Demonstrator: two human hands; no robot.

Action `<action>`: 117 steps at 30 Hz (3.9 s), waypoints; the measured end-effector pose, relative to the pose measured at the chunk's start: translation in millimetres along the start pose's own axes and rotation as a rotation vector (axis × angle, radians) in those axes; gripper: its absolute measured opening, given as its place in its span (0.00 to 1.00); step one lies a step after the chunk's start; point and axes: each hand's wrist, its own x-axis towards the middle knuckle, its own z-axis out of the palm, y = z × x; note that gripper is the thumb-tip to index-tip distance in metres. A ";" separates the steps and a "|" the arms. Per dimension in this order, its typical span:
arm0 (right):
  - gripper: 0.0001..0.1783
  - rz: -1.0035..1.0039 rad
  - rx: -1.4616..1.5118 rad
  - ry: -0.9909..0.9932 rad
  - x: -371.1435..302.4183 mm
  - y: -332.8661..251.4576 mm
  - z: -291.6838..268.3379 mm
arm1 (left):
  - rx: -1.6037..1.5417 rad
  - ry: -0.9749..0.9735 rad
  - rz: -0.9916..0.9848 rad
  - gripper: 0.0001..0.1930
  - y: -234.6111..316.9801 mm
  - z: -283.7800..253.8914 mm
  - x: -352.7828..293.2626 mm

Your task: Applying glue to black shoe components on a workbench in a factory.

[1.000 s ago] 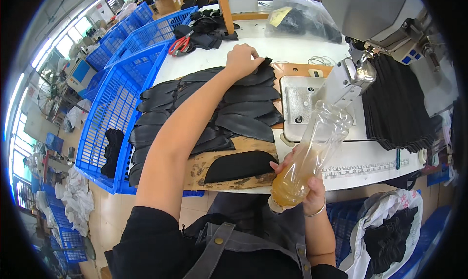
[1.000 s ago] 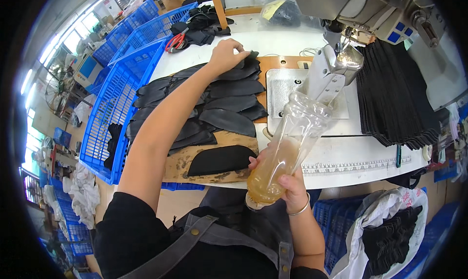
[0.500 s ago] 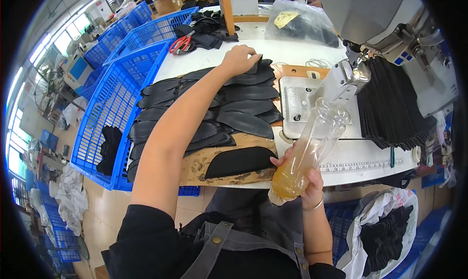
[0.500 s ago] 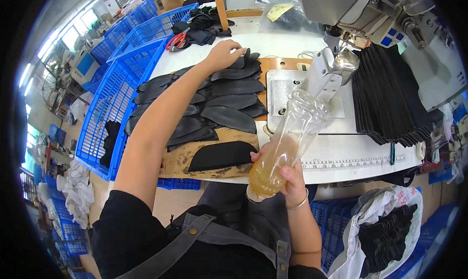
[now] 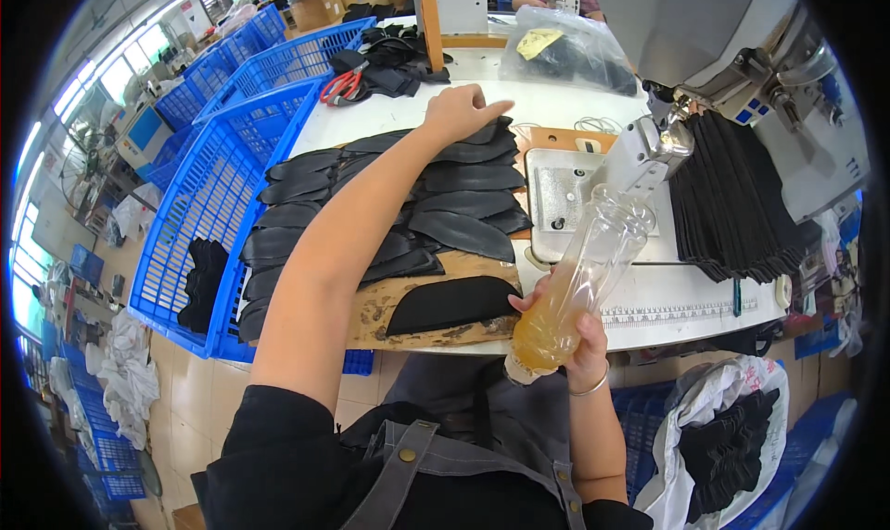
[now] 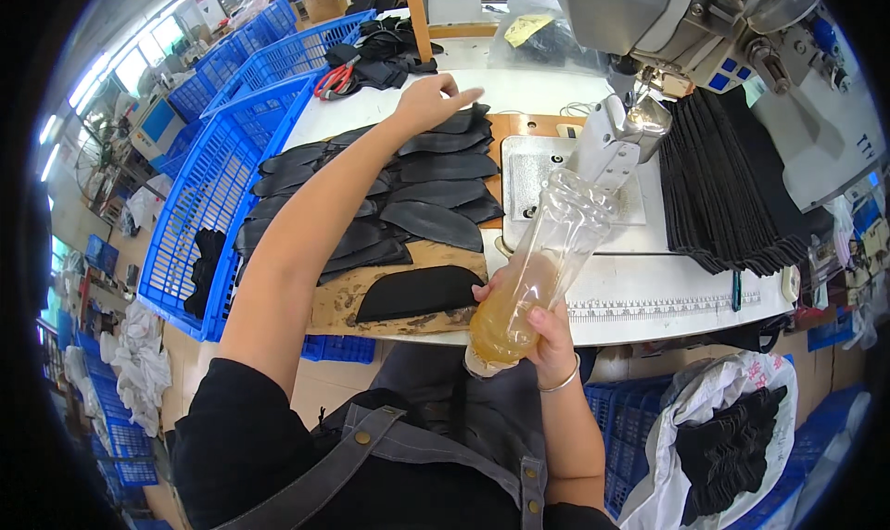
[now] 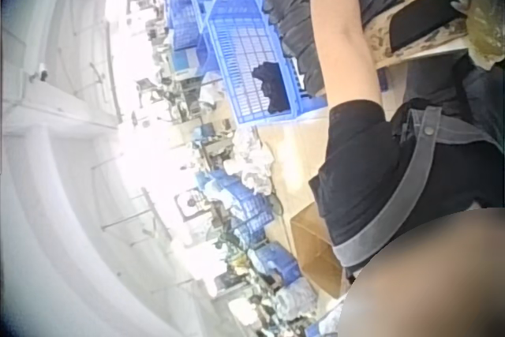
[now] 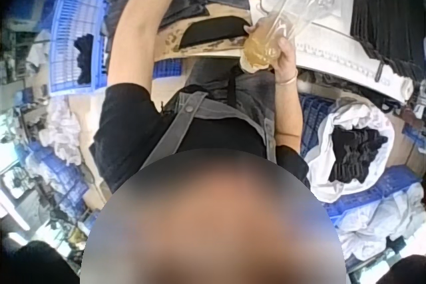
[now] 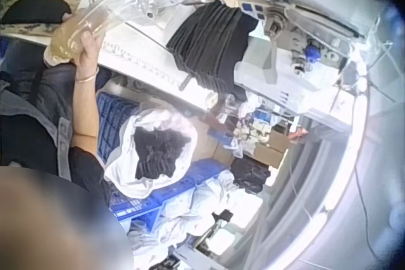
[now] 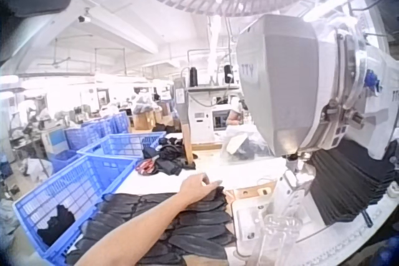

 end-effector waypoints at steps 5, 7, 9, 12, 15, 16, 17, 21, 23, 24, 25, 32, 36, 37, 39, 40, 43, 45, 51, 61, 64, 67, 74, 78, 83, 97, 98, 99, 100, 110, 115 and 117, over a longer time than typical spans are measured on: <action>0.38 -0.001 -0.005 -0.014 0.1 -0.7 4.0 | 0.030 0.016 -0.002 0.19 -5.0 -4.8 -0.6; 0.38 0.002 -0.001 -0.018 0.5 0.8 4.4 | 0.020 0.430 0.153 0.17 -2.1 -9.2 -13.0; 0.38 0.008 0.000 -0.013 -0.4 0.3 4.2 | -0.127 0.360 0.182 0.15 17.3 -29.4 -36.0; 0.38 0.011 -0.007 -0.011 -0.8 0.0 4.2 | -0.423 0.084 0.110 0.12 62.6 -91.6 -110.6; 0.39 -0.037 -0.006 -0.015 -2.0 1.6 -0.3 | -0.348 0.133 0.359 0.06 63.1 -111.8 -203.7; 0.39 -0.056 0.013 -0.002 -2.9 0.9 5.9 | -0.265 0.193 0.519 0.05 53.4 -111.1 -233.0; 0.39 -0.069 0.005 0.029 -2.5 1.8 10.4 | -0.211 0.207 0.481 0.05 42.9 -104.9 -259.6; 0.40 -0.214 -0.281 0.170 6.2 -5.2 45.2 | 0.112 0.195 0.403 0.13 0.6 -76.4 -315.1; 0.40 -0.286 -0.406 0.172 16.1 2.7 61.1 | 0.117 0.214 0.433 0.15 -17.4 -61.4 -326.2; 0.41 -0.372 -0.533 0.169 21.9 8.1 68.0 | 0.126 0.241 0.475 0.17 -22.2 -57.0 -328.7; 0.40 -0.424 -0.582 0.100 27.8 14.9 74.4 | 0.128 0.258 0.493 0.16 -25.1 -55.4 -330.0; 0.45 -0.337 -1.356 -0.313 49.8 50.3 97.2 | 0.118 0.352 0.516 0.12 -39.1 -46.8 -340.4; 0.48 -0.430 -1.017 -0.404 60.7 79.6 97.3 | 0.068 0.353 0.523 0.11 -41.1 -50.4 -342.2; 0.48 -0.449 -1.006 -0.403 59.6 80.0 100.3 | 0.050 0.360 0.523 0.10 -41.3 -52.3 -341.7; 0.47 -0.490 -1.018 -0.451 65.4 76.2 108.6 | 0.023 0.385 0.427 0.09 -35.4 -51.8 -340.6; 0.47 -0.541 -1.027 -0.497 67.4 76.4 109.4 | 0.020 0.379 0.420 0.09 -37.8 -49.7 -342.7; 0.47 -0.437 -1.152 -0.437 68.2 72.3 100.9 | -0.007 0.301 0.501 0.08 -44.1 -45.9 -342.5; 0.47 -0.430 -1.190 -0.384 69.2 70.5 88.1 | 0.016 0.325 0.516 0.09 -43.5 -44.9 -341.9; 0.37 -0.575 -1.119 0.027 63.0 46.1 73.9 | 0.033 0.398 0.520 0.12 -39.3 -41.3 -335.4; 0.40 -0.634 -1.143 0.328 34.1 -3.9 83.3 | 0.019 0.414 0.485 0.11 -38.5 -43.1 -337.8; 0.41 -0.425 -1.041 -0.022 39.4 34.9 113.9 | 0.010 0.364 0.498 0.17 -42.4 -43.1 -340.8; 0.41 -0.350 -1.119 -0.281 50.4 65.7 121.0 | -0.061 0.299 0.431 0.10 -38.4 -39.7 -339.9; 0.45 -0.540 -1.665 -0.442 44.6 45.4 102.0 | 0.018 0.381 0.475 0.11 -37.9 -45.1 -341.0; 0.46 -0.543 -1.379 -0.352 44.6 42.9 82.7 | 0.033 0.358 0.508 0.11 -37.0 -44.2 -337.6; 0.43 -0.617 -1.550 -0.127 41.3 16.2 59.7 | 0.026 0.354 0.487 0.11 -36.3 -45.3 -337.6; 0.27 -0.402 -0.233 0.492 3.2 -19.0 -3.0 | -0.132 0.044 0.420 0.24 20.7 -66.4 -283.2; 0.27 -0.297 0.013 0.455 1.5 -14.7 -5.9 | -0.124 0.042 0.425 0.24 27.1 -61.6 -274.4; 0.28 -0.261 -0.009 0.497 -0.4 -10.1 -9.2 | -0.129 -0.018 0.418 0.27 34.9 -56.8 -266.4; 0.28 -0.264 0.001 0.496 -2.2 -9.4 -11.1 | -0.135 -0.077 0.410 0.30 40.3 -52.4 -259.5; 0.31 -0.262 -0.122 0.374 -5.4 -7.2 -12.8 | -0.069 -0.204 0.402 0.33 40.9 -34.8 -243.8; 0.33 -0.239 -0.127 0.367 -9.1 -10.9 -11.1 | 0.043 -0.135 0.300 0.34 39.0 -57.3 -264.9; 0.34 -0.272 -0.104 0.362 -9.1 -8.4 -13.9 | 0.023 -0.126 0.247 0.34 29.0 -62.9 -279.9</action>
